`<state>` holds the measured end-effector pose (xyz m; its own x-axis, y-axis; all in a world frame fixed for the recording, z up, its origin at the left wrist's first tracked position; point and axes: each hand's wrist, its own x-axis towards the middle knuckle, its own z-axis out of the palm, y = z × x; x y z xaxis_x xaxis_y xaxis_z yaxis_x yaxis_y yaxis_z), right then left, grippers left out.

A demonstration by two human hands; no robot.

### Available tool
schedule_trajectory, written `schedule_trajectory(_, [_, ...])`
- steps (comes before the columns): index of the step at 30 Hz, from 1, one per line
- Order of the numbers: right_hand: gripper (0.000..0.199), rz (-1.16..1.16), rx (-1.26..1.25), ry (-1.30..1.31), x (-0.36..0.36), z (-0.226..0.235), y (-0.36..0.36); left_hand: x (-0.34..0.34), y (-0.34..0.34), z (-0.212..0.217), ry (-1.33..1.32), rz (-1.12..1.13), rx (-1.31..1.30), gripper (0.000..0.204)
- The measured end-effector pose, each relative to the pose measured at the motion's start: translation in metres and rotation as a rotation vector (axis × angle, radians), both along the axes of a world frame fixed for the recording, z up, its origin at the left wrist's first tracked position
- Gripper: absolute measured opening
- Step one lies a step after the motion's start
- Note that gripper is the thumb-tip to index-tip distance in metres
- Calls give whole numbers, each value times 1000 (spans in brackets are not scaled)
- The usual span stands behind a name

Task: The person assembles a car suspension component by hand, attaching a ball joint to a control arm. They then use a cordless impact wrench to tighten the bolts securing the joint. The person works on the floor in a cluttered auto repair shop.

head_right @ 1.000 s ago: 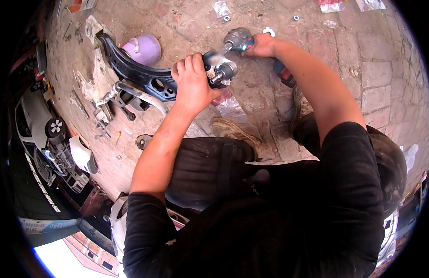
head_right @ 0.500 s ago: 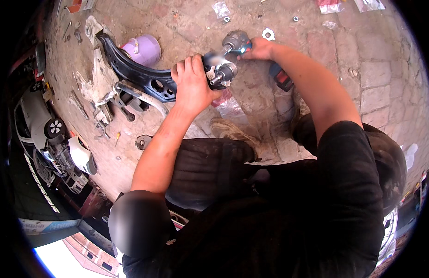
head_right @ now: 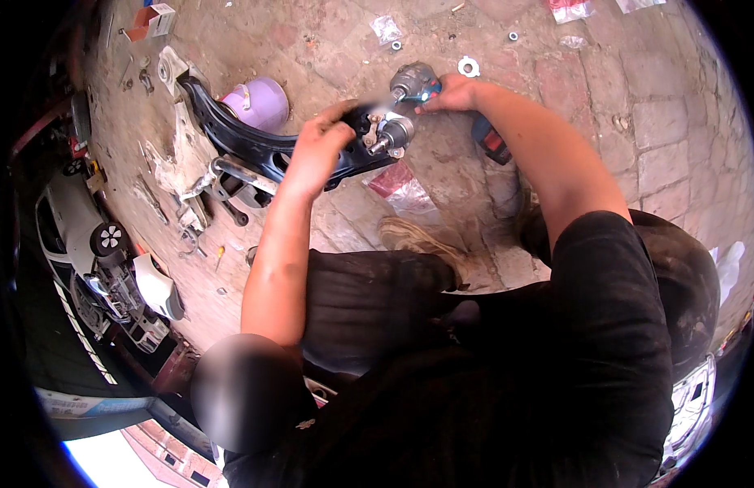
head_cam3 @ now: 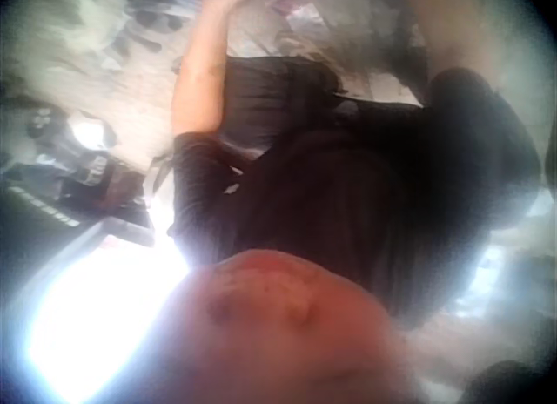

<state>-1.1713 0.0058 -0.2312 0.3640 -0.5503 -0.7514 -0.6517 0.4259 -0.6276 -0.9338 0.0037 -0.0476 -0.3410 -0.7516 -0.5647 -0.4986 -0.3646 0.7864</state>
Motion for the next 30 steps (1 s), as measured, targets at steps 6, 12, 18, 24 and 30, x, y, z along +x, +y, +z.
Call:
schedule_trajectory(6, [95, 48, 39, 40, 5, -1, -5, -40, -62, -22, -441, -298, 323, 49])
schedule_trajectory(12, [85, -34, -16, 39, 3, 11, 1, -46, -61, -41, -481, -365, 270, 49])
schedule_trajectory(18, [75, -73, -66, 83, 0, 11, -1, -59, -71, -39, -513, -424, 328, 45])
schedule_trajectory(24, [80, -64, -43, 32, -4, 5, -4, -50, -74, -51, -445, -365, 417, 40])
schedule_trajectory(30, [86, -28, -22, 80, -2, 5, -9, -57, -69, -37, -474, -346, 306, 44])
